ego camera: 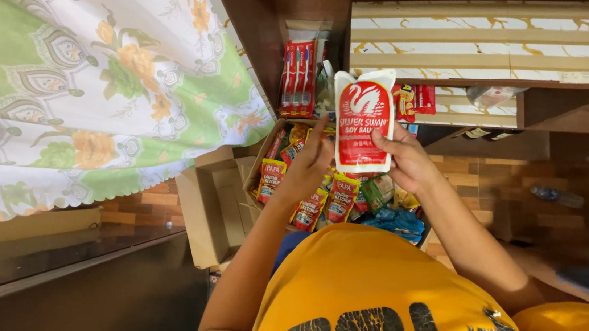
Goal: Placing various bottled beverages and packaged food pouches from a box onto retail shelves.
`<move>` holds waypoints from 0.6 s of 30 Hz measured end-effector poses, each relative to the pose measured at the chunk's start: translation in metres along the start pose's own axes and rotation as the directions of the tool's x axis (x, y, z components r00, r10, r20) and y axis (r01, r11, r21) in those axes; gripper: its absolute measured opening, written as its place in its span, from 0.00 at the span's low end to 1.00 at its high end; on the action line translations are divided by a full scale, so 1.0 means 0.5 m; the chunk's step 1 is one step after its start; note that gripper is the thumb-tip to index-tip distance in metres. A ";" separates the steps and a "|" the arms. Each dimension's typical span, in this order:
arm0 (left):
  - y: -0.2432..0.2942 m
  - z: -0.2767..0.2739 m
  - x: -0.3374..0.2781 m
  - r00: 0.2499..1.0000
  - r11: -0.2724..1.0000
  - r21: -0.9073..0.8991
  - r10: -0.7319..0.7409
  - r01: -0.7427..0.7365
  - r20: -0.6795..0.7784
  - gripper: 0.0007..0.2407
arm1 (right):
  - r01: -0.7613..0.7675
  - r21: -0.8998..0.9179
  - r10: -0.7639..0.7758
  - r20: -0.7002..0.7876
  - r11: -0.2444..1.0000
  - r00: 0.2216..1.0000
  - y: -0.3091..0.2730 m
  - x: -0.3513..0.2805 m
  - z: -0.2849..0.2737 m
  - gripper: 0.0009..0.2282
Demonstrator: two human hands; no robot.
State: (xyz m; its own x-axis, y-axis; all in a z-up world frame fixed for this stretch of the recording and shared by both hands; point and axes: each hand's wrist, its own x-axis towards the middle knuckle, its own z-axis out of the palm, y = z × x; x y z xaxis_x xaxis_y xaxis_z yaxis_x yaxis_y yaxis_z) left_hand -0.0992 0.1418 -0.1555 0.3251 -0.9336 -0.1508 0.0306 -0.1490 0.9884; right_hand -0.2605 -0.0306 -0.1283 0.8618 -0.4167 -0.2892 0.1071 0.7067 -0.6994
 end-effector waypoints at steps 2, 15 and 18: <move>0.012 0.025 0.018 0.990 0.995 -0.021 0.091 -0.094 -0.112 0.24 | 0.018 -0.054 -0.018 0.000 0.998 1.000 0.016 -0.007 0.007 0.16; 0.163 0.124 -0.019 0.746 0.889 0.380 0.431 -0.255 -0.508 0.11 | 0.372 -0.263 -0.408 -0.098 0.890 0.908 0.029 -0.011 0.105 0.13; 0.180 0.119 -0.022 0.757 0.848 0.469 0.471 -0.247 -0.453 0.10 | 0.337 -0.183 -0.357 -0.090 0.924 0.930 0.021 0.013 0.074 0.14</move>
State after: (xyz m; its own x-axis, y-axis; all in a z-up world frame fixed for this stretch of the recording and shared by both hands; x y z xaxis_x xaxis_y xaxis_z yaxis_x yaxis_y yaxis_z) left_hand -0.1561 0.1195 -0.0658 0.6888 -0.6290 0.3604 -0.4974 -0.0485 0.8662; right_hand -0.2354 -0.0048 -0.1132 0.7184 -0.6912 -0.0781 0.2982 0.4074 -0.8632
